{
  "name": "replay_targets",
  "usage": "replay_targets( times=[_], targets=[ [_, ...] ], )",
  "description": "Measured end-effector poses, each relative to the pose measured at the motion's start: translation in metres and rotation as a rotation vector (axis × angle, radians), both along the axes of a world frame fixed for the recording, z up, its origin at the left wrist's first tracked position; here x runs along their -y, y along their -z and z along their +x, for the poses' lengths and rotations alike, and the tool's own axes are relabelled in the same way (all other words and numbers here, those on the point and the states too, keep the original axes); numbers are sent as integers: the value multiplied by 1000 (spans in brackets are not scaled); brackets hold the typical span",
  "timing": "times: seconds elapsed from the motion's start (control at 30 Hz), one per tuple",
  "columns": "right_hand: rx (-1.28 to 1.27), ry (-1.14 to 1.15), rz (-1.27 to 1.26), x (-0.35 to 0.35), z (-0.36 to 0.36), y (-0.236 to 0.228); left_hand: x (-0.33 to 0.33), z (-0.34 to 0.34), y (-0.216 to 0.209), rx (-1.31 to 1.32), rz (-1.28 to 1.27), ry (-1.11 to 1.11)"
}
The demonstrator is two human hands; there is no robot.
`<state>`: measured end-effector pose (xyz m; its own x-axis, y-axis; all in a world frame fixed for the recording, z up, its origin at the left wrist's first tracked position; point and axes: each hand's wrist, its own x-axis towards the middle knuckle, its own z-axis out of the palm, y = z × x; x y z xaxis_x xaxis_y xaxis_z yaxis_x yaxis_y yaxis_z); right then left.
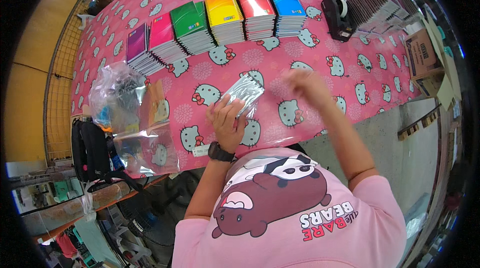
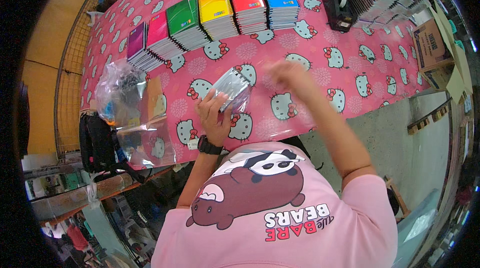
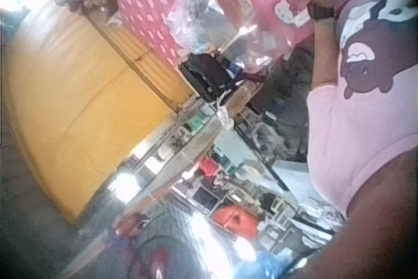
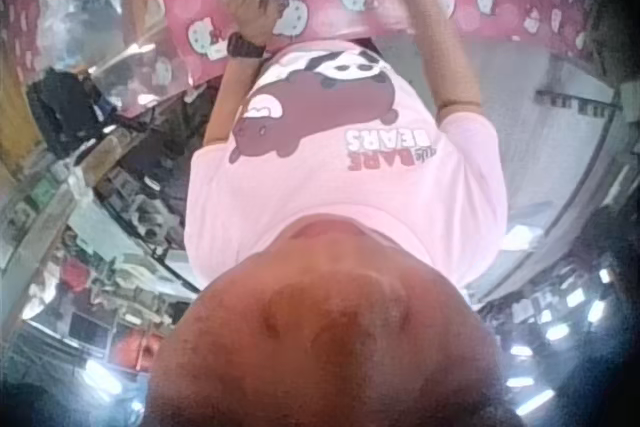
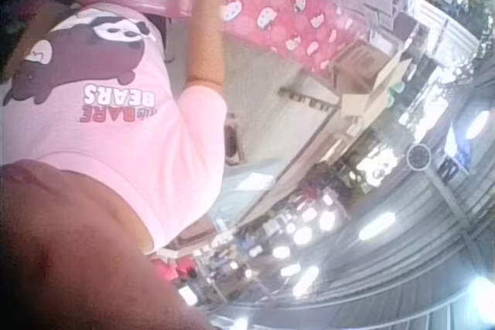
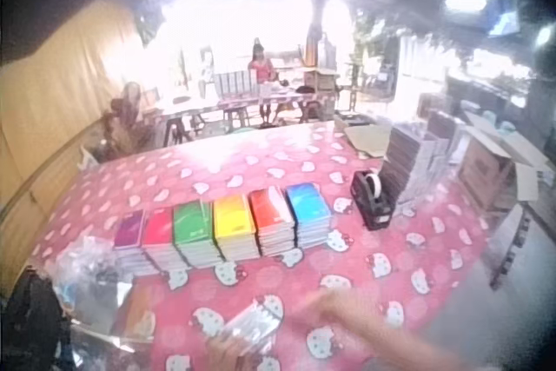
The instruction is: The person puts small notebooks into clear plastic sleeves, peels off the adhesive strips, and seals the bags. They handle several different colored notebooks, including purple, green, yellow, and blue, and place the finished packages into a stack.
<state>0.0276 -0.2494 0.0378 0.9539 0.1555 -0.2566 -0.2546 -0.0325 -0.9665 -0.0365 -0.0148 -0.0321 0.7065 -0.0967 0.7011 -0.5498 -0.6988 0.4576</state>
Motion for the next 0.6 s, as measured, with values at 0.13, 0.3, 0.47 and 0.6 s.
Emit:
replay_targets(
  times=[0.13,0.3,0.47,0.6],
  targets=[
    [-246,-56,223,-72,-46,-9,4,1,-1,-1,-156,19],
    [-141,77,81,-88,-47,1,1,3,0,10,-176,41],
    [-83,98,8,-87,-48,17,-6,3,-19,-48,23,59],
    [-152,88,57,-87,-49,17,-10,9,-26,-88,-243,51]
  ],
)
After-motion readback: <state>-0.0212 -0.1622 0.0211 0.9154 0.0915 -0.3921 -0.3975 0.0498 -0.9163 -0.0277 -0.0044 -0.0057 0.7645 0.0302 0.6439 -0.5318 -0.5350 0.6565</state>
